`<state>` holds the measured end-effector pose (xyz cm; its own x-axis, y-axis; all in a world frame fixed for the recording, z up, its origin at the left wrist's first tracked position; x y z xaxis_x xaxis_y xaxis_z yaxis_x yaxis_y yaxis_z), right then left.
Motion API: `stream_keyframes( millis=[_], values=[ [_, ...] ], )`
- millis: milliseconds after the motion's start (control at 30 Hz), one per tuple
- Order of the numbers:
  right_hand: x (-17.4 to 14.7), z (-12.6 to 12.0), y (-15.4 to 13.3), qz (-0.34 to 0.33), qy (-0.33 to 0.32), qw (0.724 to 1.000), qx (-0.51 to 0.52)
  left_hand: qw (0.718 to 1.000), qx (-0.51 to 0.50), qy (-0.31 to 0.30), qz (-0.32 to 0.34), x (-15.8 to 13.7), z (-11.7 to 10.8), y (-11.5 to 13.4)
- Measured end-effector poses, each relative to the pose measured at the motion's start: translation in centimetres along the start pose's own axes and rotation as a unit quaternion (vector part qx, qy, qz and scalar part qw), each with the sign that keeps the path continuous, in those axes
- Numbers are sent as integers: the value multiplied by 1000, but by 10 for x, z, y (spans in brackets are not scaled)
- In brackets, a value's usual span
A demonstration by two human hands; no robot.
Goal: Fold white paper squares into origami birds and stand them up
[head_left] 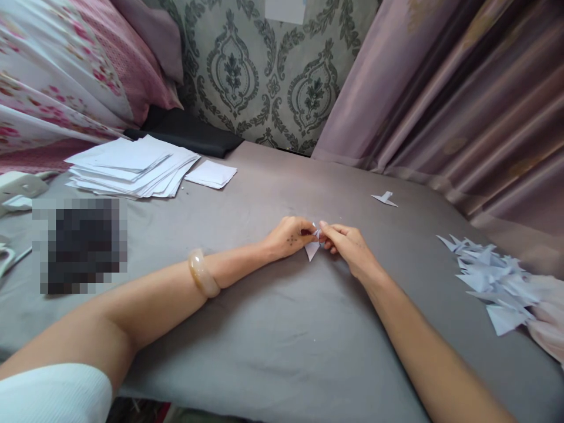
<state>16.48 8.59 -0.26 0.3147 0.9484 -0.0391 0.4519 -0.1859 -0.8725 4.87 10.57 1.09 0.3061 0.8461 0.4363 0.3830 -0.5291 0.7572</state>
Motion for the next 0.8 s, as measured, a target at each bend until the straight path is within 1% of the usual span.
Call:
stream_keyframes(
  millis=[267,567,700,800],
  values=[
    [3,-1,2,13,6,1000,-17,1000,13,6,-6,0,-1,0],
    [8,-4,-1,-23,21,998,-59,1000,9,12,-1,0,-2,0],
    [8,-2,3,-7,11,999,-42,1000,1,8,-12,-1,-2,1],
    [9,-3,3,-9,11,999,-35,1000,2,9,-10,-1,-3,2]
  ],
)
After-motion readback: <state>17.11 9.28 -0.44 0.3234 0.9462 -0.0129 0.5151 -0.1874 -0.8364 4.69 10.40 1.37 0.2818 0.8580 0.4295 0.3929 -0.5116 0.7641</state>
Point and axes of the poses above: each hand's wrist, its own x-axis towards the middle knuckle, its own z-axis out of the palm, y = z × x, the point moved 10 cm from there along x, towards the middle knuckle, and after that the axes turned 15 degrees about y, right-handed, at the moved point
